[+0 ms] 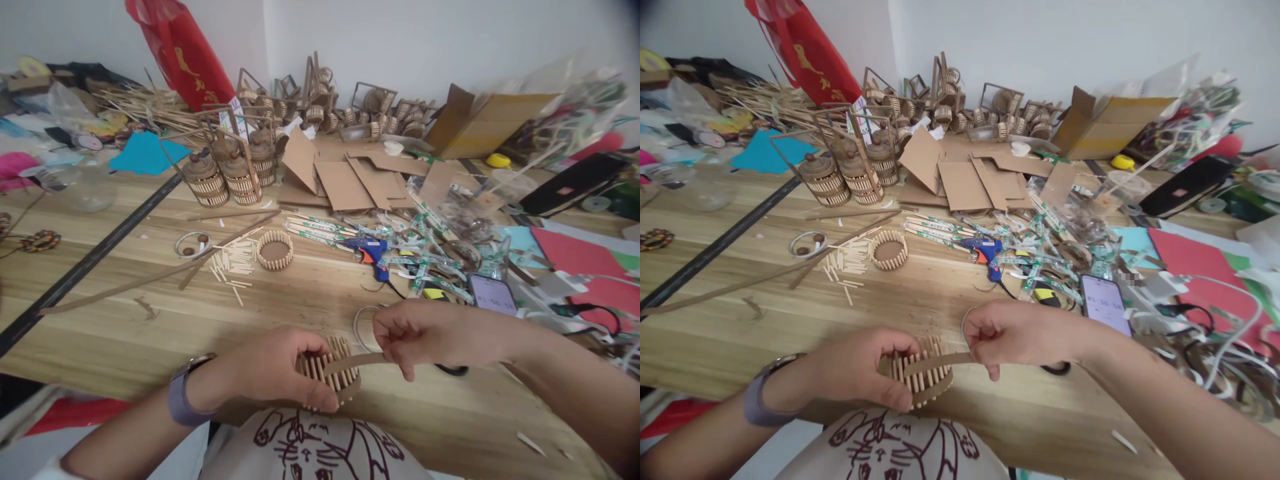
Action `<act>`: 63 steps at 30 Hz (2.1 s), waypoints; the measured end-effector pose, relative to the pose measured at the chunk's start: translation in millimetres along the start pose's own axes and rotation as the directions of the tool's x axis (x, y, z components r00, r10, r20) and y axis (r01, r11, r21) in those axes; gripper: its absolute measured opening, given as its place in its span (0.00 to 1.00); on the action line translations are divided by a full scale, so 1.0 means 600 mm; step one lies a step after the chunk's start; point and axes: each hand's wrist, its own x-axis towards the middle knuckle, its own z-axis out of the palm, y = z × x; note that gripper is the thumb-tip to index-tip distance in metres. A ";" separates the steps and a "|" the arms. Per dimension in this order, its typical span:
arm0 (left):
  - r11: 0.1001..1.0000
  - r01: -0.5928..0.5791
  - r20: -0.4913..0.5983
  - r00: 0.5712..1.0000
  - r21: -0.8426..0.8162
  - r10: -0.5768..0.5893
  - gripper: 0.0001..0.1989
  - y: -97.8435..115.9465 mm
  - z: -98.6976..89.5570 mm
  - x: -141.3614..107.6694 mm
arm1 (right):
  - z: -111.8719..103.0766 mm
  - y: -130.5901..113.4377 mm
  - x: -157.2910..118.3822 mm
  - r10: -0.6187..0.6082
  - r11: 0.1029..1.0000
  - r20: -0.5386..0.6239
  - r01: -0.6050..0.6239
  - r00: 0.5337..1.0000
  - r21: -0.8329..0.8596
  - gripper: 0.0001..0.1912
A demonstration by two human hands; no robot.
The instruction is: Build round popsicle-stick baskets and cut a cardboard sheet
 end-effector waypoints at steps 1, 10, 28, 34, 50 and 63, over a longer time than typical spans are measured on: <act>1.000 -0.002 0.003 1.000 0.001 0.002 0.23 0.000 0.000 -0.001 | 0.000 0.000 0.001 0.001 1.000 0.000 -0.001 1.000 -0.008 0.02; 0.996 -0.073 0.014 0.997 0.042 0.072 0.23 -0.004 0.004 -0.001 | -0.001 -0.009 0.002 0.008 0.998 -0.009 -0.008 1.000 -0.060 0.02; 0.987 -0.082 0.012 0.997 0.141 0.081 0.18 -0.006 0.011 -0.006 | 0.004 -0.003 0.004 0.016 0.998 -0.018 -0.017 1.000 -0.056 0.02; 0.969 -0.185 0.036 0.983 0.161 0.182 0.18 -0.002 0.011 -0.008 | 0.004 -0.002 0.005 0.003 0.984 -0.037 -0.009 0.999 -0.180 0.02; 0.902 -0.399 0.088 0.917 0.164 0.389 0.28 0.006 0.011 -0.013 | 0.020 -0.013 0.006 -0.038 0.971 -0.092 0.015 0.995 -0.237 0.07; 0.892 -0.402 0.061 0.915 0.210 0.398 0.31 0.014 -0.005 -0.022 | 0.027 -0.007 0.001 -0.085 0.992 -0.169 0.068 0.982 -0.107 0.13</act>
